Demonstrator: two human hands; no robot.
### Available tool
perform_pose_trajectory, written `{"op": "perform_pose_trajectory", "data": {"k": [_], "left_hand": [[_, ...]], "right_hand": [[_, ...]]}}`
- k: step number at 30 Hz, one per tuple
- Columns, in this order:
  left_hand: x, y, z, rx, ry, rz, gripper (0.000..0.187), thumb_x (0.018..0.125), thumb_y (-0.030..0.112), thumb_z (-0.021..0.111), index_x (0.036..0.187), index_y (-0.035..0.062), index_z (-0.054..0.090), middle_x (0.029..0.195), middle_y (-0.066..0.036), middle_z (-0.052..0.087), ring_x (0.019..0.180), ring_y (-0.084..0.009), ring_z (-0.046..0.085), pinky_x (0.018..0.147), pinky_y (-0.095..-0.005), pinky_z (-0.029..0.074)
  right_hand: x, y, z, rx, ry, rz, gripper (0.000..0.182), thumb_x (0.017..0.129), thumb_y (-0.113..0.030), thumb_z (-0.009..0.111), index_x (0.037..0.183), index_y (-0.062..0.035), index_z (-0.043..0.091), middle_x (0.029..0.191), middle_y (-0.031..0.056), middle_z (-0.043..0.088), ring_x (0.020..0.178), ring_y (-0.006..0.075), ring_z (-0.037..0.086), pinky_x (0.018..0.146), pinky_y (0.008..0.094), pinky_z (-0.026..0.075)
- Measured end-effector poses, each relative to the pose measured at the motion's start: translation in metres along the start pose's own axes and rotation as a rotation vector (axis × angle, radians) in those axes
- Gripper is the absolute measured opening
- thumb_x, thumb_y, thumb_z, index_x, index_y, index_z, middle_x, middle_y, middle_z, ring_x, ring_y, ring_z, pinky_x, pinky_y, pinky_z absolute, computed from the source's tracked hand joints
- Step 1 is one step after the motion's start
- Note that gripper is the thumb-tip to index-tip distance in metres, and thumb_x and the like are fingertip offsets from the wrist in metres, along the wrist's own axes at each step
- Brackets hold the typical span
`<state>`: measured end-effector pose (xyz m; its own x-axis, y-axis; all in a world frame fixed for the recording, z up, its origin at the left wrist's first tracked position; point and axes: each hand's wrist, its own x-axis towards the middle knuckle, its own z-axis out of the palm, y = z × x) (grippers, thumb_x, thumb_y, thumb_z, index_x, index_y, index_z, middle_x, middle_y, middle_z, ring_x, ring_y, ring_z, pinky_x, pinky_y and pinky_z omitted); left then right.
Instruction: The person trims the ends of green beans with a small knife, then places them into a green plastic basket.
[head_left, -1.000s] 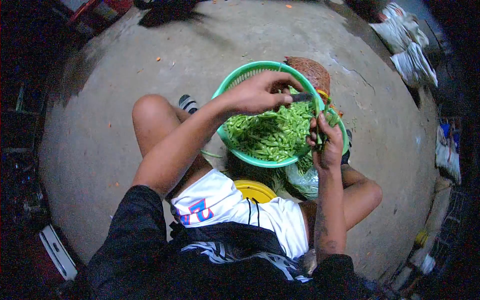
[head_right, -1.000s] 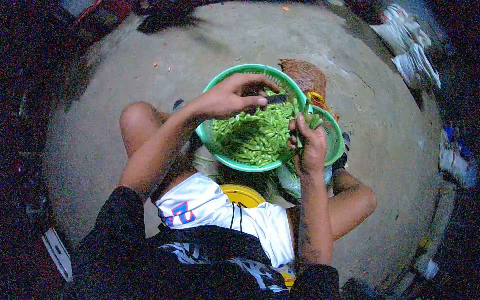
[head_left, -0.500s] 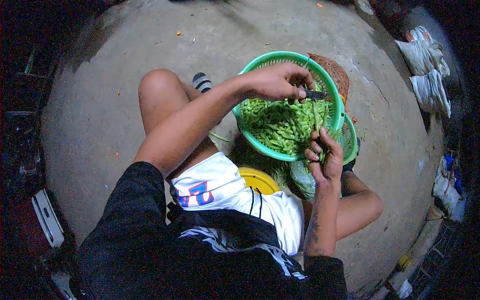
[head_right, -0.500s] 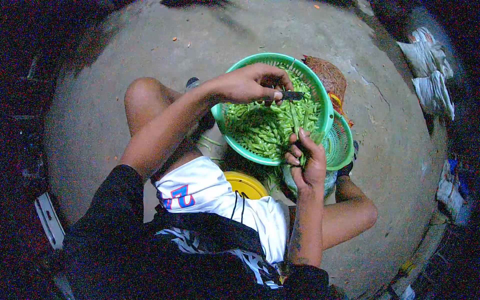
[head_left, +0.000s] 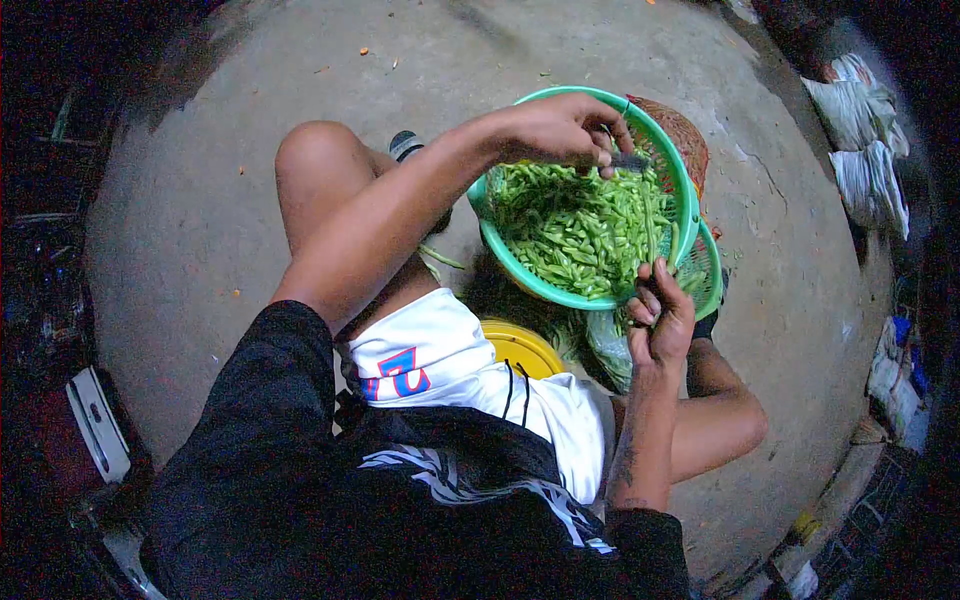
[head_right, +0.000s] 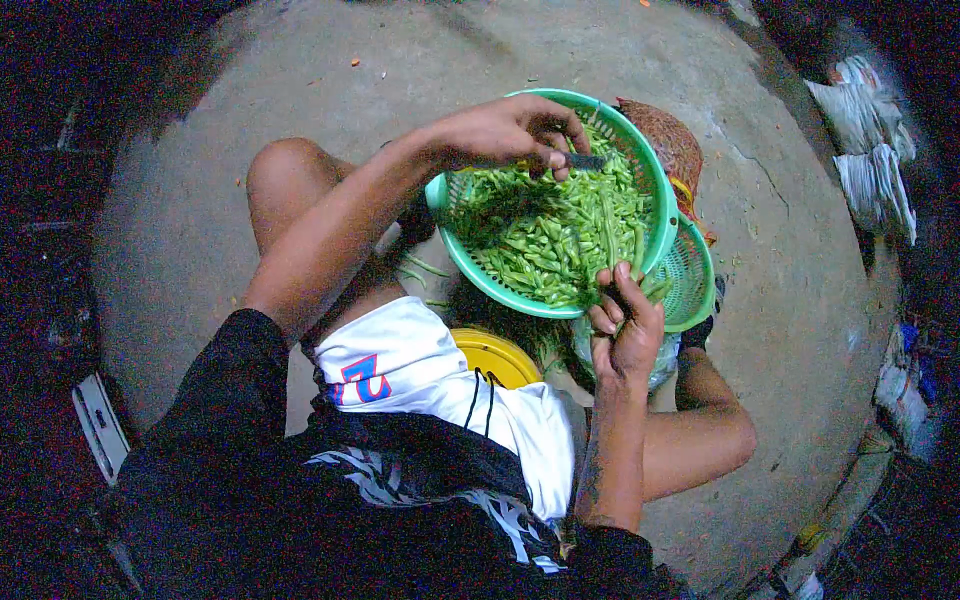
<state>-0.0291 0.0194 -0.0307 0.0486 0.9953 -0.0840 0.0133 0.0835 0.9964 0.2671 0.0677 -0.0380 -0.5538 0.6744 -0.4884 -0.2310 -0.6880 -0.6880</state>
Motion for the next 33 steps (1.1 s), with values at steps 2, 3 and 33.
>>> {"op": "perform_pose_trajectory", "data": {"k": [2,3,33], "left_hand": [[0.000,0.002,0.014,0.035,-0.061,0.012,0.040,0.090,0.006,0.068,0.128,0.0001,0.058,0.096,-0.006,0.072,0.085,-0.0136,0.066,0.076,-0.0292,0.052],[-0.002,0.006,0.023,0.072,-0.096,-0.043,0.043,0.089,0.007,0.069,0.130,0.0023,0.058,0.094,-0.006,0.072,0.086,-0.0130,0.067,0.077,-0.0294,0.052],[-0.001,0.003,-0.001,0.122,-0.074,-0.033,0.038,0.086,0.004,0.069,0.123,0.0021,0.064,0.102,-0.006,0.072,0.090,-0.0141,0.069,0.078,-0.0296,0.053]], "right_hand": [[0.001,0.001,0.002,-0.021,0.016,-0.005,0.016,0.092,-0.009,0.071,0.105,-0.0026,0.065,0.084,0.0099,0.071,0.050,0.0022,0.042,0.042,0.0164,0.031],[0.000,0.002,0.004,-0.048,0.031,-0.006,0.017,0.092,-0.009,0.071,0.105,-0.0023,0.064,0.085,0.0102,0.071,0.050,0.0022,0.042,0.042,0.0164,0.031],[-0.002,0.006,0.006,-0.096,0.012,-0.095,0.016,0.095,-0.011,0.068,0.109,-0.0022,0.065,0.086,0.0089,0.071,0.050,0.0008,0.041,0.042,0.0152,0.030]]}}
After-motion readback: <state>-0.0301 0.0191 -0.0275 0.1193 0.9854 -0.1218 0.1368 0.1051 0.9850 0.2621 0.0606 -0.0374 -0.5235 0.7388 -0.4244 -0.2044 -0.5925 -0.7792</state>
